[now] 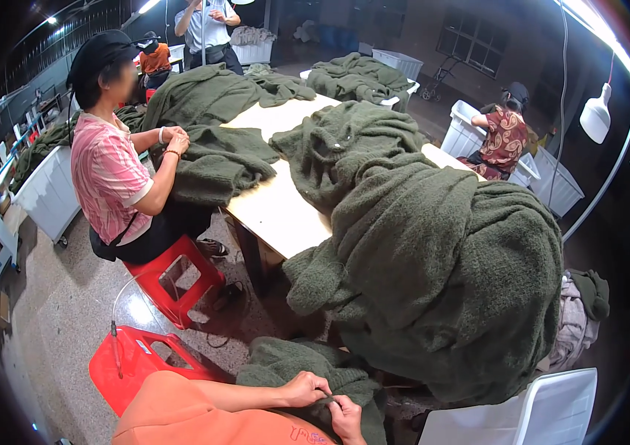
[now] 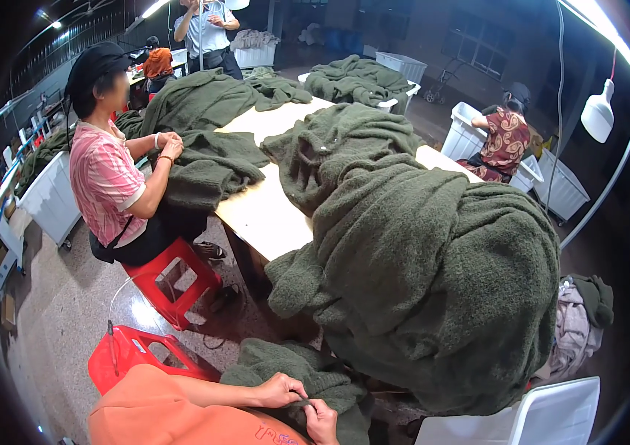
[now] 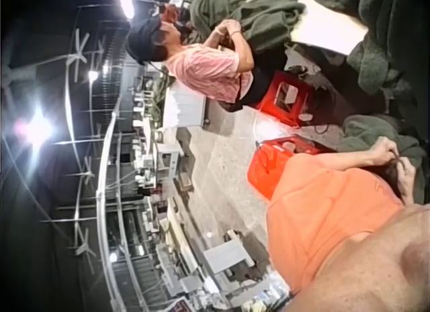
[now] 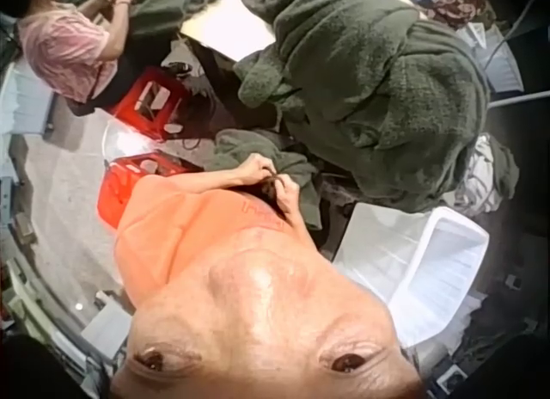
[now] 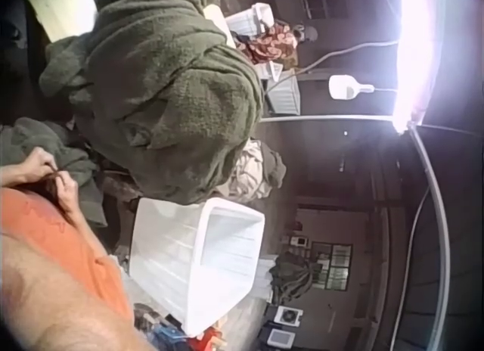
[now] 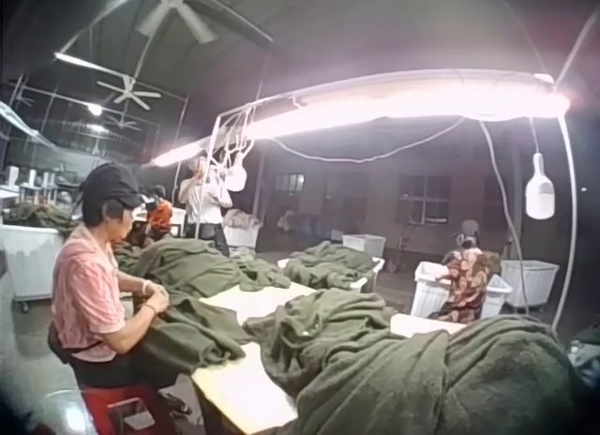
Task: Inspecting and checking the quality of green fleece garments at a garment factory.
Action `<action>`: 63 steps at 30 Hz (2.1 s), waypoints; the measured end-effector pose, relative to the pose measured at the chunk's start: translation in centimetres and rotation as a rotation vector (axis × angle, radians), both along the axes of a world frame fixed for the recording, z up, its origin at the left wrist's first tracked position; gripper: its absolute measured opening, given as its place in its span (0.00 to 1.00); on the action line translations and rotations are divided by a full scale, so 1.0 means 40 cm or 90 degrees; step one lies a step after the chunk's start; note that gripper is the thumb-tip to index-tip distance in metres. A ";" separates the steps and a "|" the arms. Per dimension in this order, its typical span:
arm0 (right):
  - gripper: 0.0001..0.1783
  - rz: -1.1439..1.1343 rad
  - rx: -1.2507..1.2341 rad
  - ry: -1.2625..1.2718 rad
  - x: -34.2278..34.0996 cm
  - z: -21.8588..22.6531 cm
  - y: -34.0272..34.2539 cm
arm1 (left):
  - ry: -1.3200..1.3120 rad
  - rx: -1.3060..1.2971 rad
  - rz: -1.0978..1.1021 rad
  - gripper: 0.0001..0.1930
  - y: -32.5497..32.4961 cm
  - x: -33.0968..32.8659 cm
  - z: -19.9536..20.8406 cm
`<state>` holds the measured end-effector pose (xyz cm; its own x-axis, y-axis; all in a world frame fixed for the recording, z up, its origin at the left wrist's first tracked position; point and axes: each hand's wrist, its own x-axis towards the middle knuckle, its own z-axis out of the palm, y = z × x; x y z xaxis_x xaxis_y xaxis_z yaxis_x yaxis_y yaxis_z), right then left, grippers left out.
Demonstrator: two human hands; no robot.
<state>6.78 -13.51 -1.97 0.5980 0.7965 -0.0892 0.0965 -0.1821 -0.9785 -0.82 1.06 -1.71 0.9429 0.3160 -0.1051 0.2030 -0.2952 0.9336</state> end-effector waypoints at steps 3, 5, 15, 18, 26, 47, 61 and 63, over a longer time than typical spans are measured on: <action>0.05 -0.002 -0.055 -0.107 -0.004 0.013 0.000 | -0.004 0.005 0.012 0.06 -0.006 0.002 -0.008; 0.05 -0.007 -0.072 -0.168 -0.007 0.022 0.001 | -0.010 0.020 0.022 0.06 -0.012 0.004 -0.011; 0.05 -0.098 -0.066 -0.234 -0.021 0.016 0.021 | -0.138 0.178 0.093 0.02 -0.045 0.007 -0.003; 0.03 -0.176 -0.048 -0.340 -0.013 0.004 0.032 | -0.166 0.206 0.113 0.02 -0.055 0.012 -0.013; 0.02 -0.135 -0.053 -0.440 0.020 -0.020 0.046 | -0.086 0.178 0.080 0.04 -0.042 0.012 -0.004; 0.02 0.005 0.069 -0.249 0.027 0.038 0.039 | 0.102 -0.140 -0.043 0.04 0.015 -0.009 0.057; 0.09 -0.126 0.014 -0.001 0.045 0.023 -0.019 | 0.181 -0.459 0.055 0.00 0.029 0.006 0.064; 0.16 -0.099 -0.017 -0.068 0.068 0.014 -0.058 | 0.156 -0.466 0.096 0.01 0.043 0.005 0.066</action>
